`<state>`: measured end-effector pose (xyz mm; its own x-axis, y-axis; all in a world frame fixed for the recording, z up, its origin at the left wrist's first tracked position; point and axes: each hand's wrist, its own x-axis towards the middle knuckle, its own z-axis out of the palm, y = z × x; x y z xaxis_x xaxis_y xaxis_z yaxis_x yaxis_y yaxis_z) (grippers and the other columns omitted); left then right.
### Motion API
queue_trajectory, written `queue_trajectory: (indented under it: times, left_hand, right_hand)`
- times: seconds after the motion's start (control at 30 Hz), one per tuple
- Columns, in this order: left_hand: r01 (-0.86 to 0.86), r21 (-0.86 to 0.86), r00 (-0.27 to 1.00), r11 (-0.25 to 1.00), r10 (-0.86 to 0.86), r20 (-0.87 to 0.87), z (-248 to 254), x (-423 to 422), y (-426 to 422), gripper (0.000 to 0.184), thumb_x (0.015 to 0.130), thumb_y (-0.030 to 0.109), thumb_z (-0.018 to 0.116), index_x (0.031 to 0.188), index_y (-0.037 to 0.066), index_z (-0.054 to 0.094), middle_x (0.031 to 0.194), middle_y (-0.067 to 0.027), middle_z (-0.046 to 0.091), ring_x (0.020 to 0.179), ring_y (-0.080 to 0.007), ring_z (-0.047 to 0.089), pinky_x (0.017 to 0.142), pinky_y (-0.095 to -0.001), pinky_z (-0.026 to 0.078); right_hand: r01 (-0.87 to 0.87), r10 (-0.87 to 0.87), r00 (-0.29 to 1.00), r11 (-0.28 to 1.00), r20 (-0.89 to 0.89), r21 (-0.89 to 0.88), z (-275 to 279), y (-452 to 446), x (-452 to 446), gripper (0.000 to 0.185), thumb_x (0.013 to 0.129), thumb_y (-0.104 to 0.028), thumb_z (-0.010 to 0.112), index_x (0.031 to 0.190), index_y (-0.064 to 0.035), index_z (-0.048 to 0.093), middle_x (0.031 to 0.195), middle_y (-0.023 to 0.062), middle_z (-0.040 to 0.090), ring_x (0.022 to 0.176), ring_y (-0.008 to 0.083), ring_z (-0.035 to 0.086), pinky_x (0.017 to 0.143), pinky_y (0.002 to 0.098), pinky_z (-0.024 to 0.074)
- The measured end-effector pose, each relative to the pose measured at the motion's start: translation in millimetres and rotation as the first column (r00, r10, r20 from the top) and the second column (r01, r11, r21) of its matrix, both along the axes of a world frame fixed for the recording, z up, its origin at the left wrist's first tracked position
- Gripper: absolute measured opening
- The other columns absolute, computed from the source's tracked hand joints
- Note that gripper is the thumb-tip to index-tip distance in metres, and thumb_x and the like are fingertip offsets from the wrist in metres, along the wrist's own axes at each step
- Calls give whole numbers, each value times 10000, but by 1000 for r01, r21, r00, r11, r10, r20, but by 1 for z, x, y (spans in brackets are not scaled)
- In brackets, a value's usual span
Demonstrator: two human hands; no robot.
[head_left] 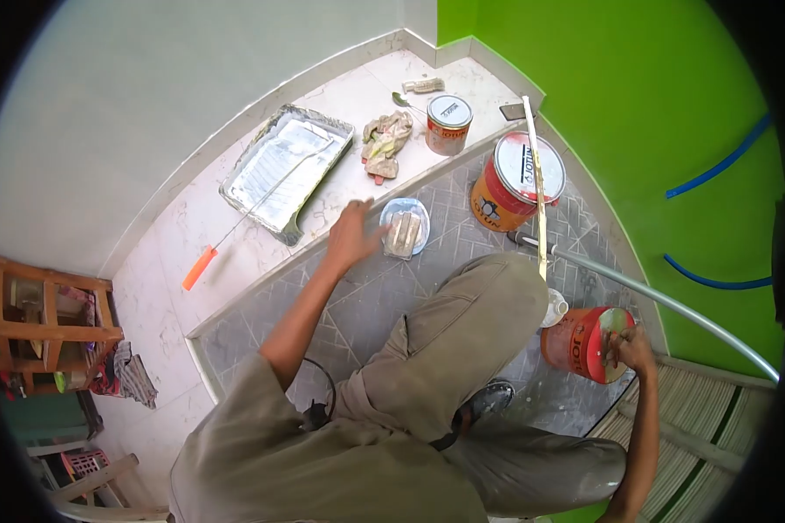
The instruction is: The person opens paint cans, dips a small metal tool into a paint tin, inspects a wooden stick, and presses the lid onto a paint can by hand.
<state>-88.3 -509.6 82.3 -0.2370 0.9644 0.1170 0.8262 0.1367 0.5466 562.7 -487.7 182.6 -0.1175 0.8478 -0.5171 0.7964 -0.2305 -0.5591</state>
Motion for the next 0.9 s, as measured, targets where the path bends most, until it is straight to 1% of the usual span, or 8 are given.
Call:
queue_trajectory:
  times: [0.13, 0.33, 0.47, 0.53, 0.63, 0.67, 0.77, 0.9]
  left_hand:
    - [-29, 69, 975, 997, 44, -220, -22, -8, 73, 784, 925, 424, 740, 1579, 109, 444, 1332, -270, 538, 1196, -438, 573, 962, -510, 509]
    - [-60, -90, 887, 994, 12, -463, -107, -47, 153, 617, 937, 335, 678, 1498, 119, 545, 1267, -204, 566, 1156, -354, 586, 919, -499, 503]
    - [-27, -213, 892, 977, -73, -446, -79, -55, 157, 465, 932, 295, 667, 1358, 109, 664, 1267, -198, 606, 1211, -345, 577, 963, -515, 485]
    - [64, 133, 853, 989, 15, -522, -58, -32, 140, 465, 905, 288, 714, 1332, 108, 678, 1297, -191, 620, 1220, -360, 578, 995, -513, 476]
    - [318, 382, 941, 868, -238, -241, -32, 45, 100, 467, 855, 239, 794, 1284, 86, 689, 1273, -166, 640, 1163, -347, 607, 1019, -475, 473]
    - [417, 184, 908, 890, -417, -37, -48, 72, 89, 471, 849, 228, 810, 1280, 80, 691, 1280, -160, 643, 1178, -324, 614, 1028, -469, 474]
    - [760, -125, 611, 638, -635, 472, -88, 143, 40, 563, 818, 221, 869, 1316, 55, 667, 1339, -170, 632, 1249, -292, 609, 1075, -456, 458]
    - [873, 112, 397, 475, -824, 404, -109, 236, 9, 925, 730, 277, 946, 1487, -4, 495, 1484, -242, 522, 1363, -369, 517, 1164, -478, 396]
  right_hand:
    - [-78, 76, 986, 997, 146, 5, 1, 6, 10, 327, 958, -106, 640, 687, 70, 688, 609, 122, 681, 503, 178, 661, 458, 325, 534]
    - [-42, 44, 991, 999, 128, -14, 19, 14, 12, 325, 976, -147, 665, 743, 74, 712, 629, 129, 697, 538, 173, 693, 501, 313, 560]
    - [-40, 61, 988, 988, 142, -148, 60, 16, -9, 377, 992, -217, 698, 771, 89, 713, 639, 151, 706, 554, 207, 719, 530, 337, 582]
    - [-48, 62, 980, 996, 188, -79, 80, 14, -14, 388, 993, -225, 698, 766, 89, 713, 625, 153, 698, 580, 216, 736, 544, 347, 592]
    - [-9, 9, 1000, 1000, 30, 4, 115, 13, -25, 536, 990, -441, 720, 830, 70, 733, 651, 125, 697, 526, 182, 670, 509, 318, 531]
    - [-45, -39, 972, 937, 231, 346, 102, 2, -15, 529, 996, -438, 712, 862, 73, 739, 658, 117, 697, 536, 177, 673, 511, 314, 535]
    - [113, -119, 987, 991, 104, 68, 140, -2, -32, 519, 1025, -448, 677, 871, 44, 742, 693, 103, 716, 583, 146, 691, 548, 269, 550]
    - [167, -176, 977, 983, 124, 75, 161, -55, -44, 466, 1038, -383, 670, 854, 42, 717, 662, 95, 700, 565, 144, 685, 532, 274, 539]
